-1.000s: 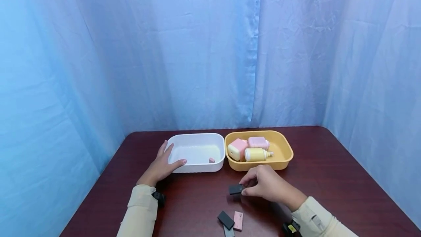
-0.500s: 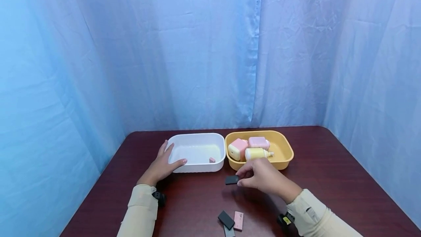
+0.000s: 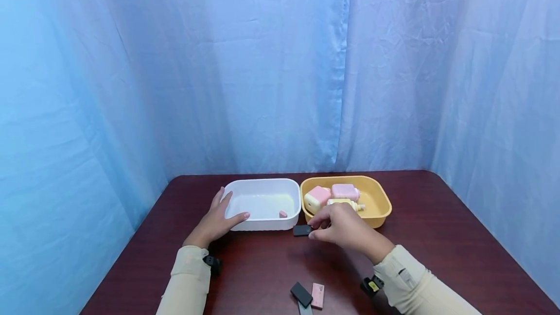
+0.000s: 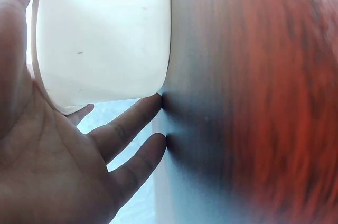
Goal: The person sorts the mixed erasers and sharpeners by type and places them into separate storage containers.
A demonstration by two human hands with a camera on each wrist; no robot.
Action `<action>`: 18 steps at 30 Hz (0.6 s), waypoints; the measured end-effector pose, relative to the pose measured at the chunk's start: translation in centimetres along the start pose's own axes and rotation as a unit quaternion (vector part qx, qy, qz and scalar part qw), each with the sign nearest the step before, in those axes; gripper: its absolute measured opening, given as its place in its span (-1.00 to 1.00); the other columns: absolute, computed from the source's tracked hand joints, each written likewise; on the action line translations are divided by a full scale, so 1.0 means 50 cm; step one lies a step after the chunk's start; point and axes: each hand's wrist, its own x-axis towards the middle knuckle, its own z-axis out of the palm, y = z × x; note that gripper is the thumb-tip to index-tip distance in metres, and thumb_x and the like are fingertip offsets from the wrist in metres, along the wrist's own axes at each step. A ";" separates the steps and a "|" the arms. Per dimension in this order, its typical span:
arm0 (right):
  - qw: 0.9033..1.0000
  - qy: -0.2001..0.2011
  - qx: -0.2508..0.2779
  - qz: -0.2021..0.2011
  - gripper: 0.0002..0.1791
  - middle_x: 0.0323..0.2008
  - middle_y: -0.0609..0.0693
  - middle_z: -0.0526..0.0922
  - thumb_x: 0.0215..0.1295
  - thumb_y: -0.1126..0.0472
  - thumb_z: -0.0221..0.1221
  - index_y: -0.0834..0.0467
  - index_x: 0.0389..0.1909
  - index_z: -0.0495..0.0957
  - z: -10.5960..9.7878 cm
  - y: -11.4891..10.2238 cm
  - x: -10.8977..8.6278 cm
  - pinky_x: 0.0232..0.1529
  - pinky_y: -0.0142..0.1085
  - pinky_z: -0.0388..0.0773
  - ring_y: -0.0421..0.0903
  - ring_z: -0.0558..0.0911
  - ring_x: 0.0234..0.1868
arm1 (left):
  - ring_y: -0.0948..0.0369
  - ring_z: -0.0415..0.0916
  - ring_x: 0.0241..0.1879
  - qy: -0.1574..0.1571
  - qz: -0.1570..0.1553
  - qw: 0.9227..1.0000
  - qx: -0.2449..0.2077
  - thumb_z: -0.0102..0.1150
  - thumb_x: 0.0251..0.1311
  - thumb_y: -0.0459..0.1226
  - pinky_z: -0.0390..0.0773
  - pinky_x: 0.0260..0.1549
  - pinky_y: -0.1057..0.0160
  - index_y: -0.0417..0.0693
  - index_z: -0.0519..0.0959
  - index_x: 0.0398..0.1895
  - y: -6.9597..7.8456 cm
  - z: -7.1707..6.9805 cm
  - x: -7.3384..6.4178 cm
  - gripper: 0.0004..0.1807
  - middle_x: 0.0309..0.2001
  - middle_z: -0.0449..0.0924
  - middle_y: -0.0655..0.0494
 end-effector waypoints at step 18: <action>1.000 0.020 -0.015 0.018 -0.81 -0.37 -0.31 0.77 0.05 0.11 0.59 -0.09 -0.28 0.85 -0.010 -0.025 0.035 -0.34 -0.40 0.58 -0.19 0.61 -0.32 | -0.20 -0.09 0.63 0.000 -0.001 1.000 0.002 0.25 0.05 0.45 0.22 0.37 -0.46 0.13 -0.07 0.71 0.001 -0.001 -0.001 0.27 0.71 -0.44 0.05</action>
